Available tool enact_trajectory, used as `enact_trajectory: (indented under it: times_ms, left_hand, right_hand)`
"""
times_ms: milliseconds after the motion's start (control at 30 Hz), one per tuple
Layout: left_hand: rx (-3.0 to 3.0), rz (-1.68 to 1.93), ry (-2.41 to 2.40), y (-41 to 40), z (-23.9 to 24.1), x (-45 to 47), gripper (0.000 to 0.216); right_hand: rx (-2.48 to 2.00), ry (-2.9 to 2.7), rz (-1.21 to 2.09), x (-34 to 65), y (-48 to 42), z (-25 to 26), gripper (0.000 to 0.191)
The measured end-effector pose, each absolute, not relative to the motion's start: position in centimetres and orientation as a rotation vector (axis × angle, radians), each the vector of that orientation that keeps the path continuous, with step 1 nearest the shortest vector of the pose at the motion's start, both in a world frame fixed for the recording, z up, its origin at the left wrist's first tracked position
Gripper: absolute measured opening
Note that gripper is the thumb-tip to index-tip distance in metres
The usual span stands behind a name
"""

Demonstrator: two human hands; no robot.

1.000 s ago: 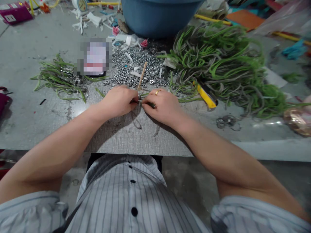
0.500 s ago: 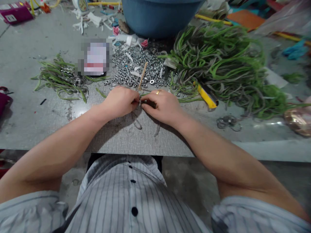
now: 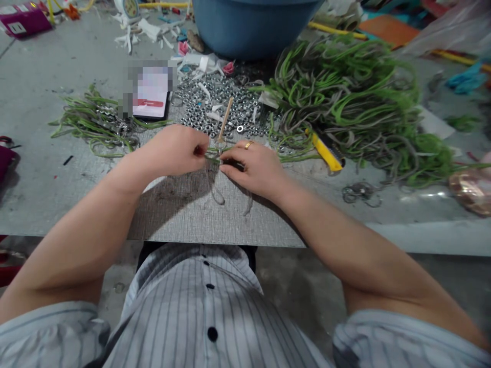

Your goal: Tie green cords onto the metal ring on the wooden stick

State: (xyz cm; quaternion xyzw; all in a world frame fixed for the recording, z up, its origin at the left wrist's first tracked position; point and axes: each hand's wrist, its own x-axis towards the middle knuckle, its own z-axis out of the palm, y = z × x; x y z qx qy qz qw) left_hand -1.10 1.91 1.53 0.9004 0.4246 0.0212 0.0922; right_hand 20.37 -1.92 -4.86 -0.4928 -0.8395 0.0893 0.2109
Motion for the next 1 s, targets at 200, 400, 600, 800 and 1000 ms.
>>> enact_trajectory:
  times_ms: [200, 400, 600, 800, 1000]
  left_hand:
    - [2.632, -0.075, 1.284, 2.5, 2.9, -2.3, 0.010]
    - [2.526, -0.390, 1.444, 2.3, 4.2, -2.6, 0.009]
    - [2.567, -0.526, 1.470, 2.6, 3.4, -3.0, 0.011]
    - [2.544, -0.634, 1.502, 2.1, 3.5, -2.5, 0.010]
    - [2.516, -0.464, 1.502, 2.1, 4.1, -3.3, 0.014]
  right_hand:
    - [-1.381, -2.343, 0.125, 20.3, -2.0, -4.9, 0.023]
    - [-1.366, -2.342, 0.107, 20.5, -1.9, -5.0, 0.022]
    - [-1.367, -2.342, 0.121, 20.4, -1.8, -5.1, 0.022]
    - [-1.360, -2.350, 0.136, 20.4, -1.8, -5.4, 0.023]
    - [-1.199, -2.357, 0.089, 20.4, -2.0, -5.4, 0.027]
